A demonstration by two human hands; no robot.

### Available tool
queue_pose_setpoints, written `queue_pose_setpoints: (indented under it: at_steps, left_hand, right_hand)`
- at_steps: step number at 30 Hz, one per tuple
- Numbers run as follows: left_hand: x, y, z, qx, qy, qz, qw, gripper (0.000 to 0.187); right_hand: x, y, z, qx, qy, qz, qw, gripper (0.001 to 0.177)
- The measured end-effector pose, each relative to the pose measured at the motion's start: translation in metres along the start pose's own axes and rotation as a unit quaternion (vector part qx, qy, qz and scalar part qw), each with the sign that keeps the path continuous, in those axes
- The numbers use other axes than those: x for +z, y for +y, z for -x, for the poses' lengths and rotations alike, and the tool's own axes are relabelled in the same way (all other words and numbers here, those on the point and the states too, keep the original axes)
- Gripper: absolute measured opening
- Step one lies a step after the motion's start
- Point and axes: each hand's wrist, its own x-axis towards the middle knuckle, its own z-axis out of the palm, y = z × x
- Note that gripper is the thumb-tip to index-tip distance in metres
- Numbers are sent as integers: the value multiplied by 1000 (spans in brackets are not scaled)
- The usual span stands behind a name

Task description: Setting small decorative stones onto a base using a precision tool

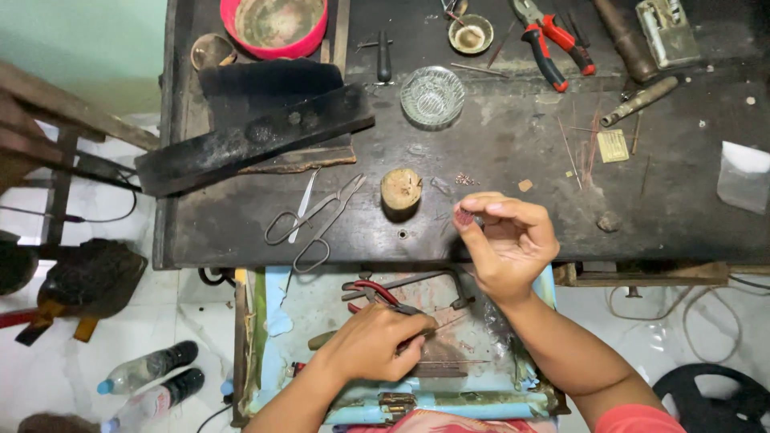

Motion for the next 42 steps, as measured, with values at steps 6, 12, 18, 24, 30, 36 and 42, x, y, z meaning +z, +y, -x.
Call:
queue_pose_setpoints:
  at_steps: [6,12,18,24,30,36,42]
  left_hand:
    - [-9,7,-5,-76,-106,24,991,31]
    - [-7,-9,-4,-111,-192,19,975,37]
    - [-29,-34,16,-140,-51,27,988,21]
    - [-42,-36,45,-197,144,-82,966,22]
    - [-23,-15,54,-181,225,-159,944,30]
    - [11,8,45,-158,-76,-97,980,24]
    - [53,7,42,-138,-182,-141,963,16]
  right_hand:
    - [-4,5,5,41,-3,-2,999,37]
    - [2,-1,-7,-11,-47,65,997,20]
    - [5,7,-12,-18,-85,75,993,16]
    - [3,10,-13,4,-82,44,996,10]
    - [3,9,-15,14,-67,17,997,19]
    - [-4,27,-5,24,-43,-13,999,29]
    - [-3,21,-8,16,-45,4,999,31]
